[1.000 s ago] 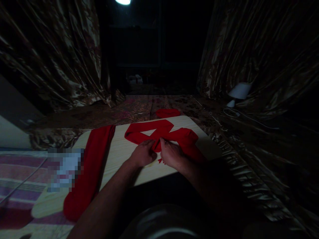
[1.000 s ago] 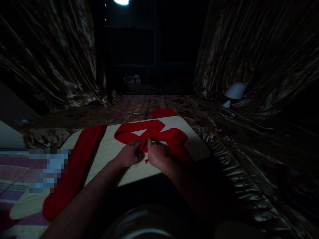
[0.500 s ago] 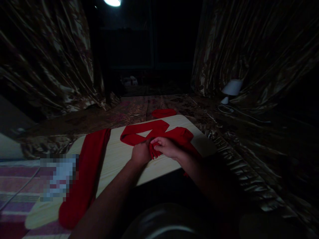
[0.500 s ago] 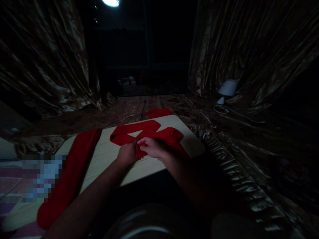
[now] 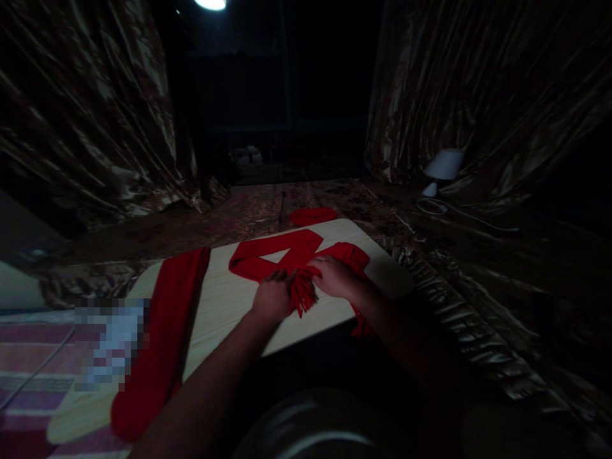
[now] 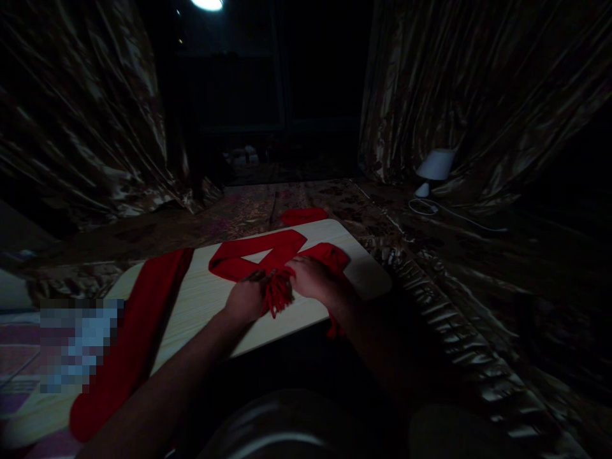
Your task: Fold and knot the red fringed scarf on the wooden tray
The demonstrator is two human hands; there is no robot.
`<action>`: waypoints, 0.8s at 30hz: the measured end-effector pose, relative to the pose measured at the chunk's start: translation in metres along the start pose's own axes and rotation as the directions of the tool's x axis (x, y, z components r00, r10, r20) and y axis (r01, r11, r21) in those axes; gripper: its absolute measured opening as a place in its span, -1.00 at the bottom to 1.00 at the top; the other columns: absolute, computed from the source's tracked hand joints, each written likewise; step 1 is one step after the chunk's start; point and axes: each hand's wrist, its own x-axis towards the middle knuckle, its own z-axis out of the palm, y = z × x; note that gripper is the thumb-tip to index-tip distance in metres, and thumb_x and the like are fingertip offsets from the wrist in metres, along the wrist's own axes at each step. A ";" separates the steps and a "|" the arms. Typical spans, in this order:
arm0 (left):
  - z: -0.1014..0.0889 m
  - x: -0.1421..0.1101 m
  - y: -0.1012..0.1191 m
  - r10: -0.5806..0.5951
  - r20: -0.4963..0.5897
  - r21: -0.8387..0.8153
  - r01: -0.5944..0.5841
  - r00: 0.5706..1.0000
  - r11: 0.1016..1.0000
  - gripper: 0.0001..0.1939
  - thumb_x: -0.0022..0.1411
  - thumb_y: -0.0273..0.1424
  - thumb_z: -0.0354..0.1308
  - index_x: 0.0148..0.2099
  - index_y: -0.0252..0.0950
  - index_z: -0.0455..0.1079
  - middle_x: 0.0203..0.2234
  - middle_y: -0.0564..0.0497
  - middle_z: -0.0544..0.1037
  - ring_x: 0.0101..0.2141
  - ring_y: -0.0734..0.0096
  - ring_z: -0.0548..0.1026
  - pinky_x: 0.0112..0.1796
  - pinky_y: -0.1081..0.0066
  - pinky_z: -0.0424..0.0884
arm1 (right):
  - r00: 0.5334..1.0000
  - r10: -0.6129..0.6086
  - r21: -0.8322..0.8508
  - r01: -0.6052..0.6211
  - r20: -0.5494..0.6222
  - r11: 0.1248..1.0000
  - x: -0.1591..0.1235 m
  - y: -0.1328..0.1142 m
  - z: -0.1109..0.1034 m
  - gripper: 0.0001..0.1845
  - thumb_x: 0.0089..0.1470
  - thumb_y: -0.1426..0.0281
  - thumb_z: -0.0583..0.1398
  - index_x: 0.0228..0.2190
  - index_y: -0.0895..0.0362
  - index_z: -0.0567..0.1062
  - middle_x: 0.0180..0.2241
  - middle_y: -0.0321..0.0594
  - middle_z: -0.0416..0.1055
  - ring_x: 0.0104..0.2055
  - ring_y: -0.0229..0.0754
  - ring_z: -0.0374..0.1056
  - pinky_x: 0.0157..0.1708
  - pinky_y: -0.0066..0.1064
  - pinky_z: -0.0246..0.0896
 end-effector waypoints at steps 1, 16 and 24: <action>0.001 0.001 0.000 0.011 0.003 0.002 -0.011 1.000 1.000 -0.39 0.31 -0.28 0.05 0.37 -0.27 0.25 0.11 -0.26 0.49 0.12 0.04 0.42 0.13 0.20 0.33 | 0.998 -0.045 -0.041 0.047 0.036 0.998 -0.001 0.001 0.001 -0.61 0.12 0.44 0.22 0.01 0.14 0.53 0.08 -0.07 0.48 0.14 -0.09 0.35 0.16 -0.33 0.15; -0.027 0.027 -0.005 0.117 0.203 0.090 -0.138 0.972 0.986 -0.66 0.26 -0.45 0.04 0.05 -0.31 0.47 -0.23 -0.28 0.61 -0.21 0.00 0.60 -0.17 0.14 0.48 | 0.977 -0.114 -0.311 0.167 0.182 0.936 0.018 0.008 0.006 -0.65 0.16 0.58 0.09 -0.09 0.22 0.58 -0.08 0.02 0.52 0.04 -0.05 0.35 0.07 -0.31 0.16; -0.029 0.032 -0.011 0.208 0.276 0.060 -0.233 0.938 0.971 -0.43 0.11 -0.48 0.23 0.20 -0.27 0.36 -0.06 -0.34 0.57 -0.11 -0.12 0.59 -0.14 0.08 0.49 | 0.981 -0.096 -0.295 0.143 0.166 0.945 0.015 0.013 0.005 -0.72 0.26 0.49 0.08 -0.09 0.22 0.54 -0.08 0.01 0.53 0.04 -0.06 0.37 0.07 -0.30 0.17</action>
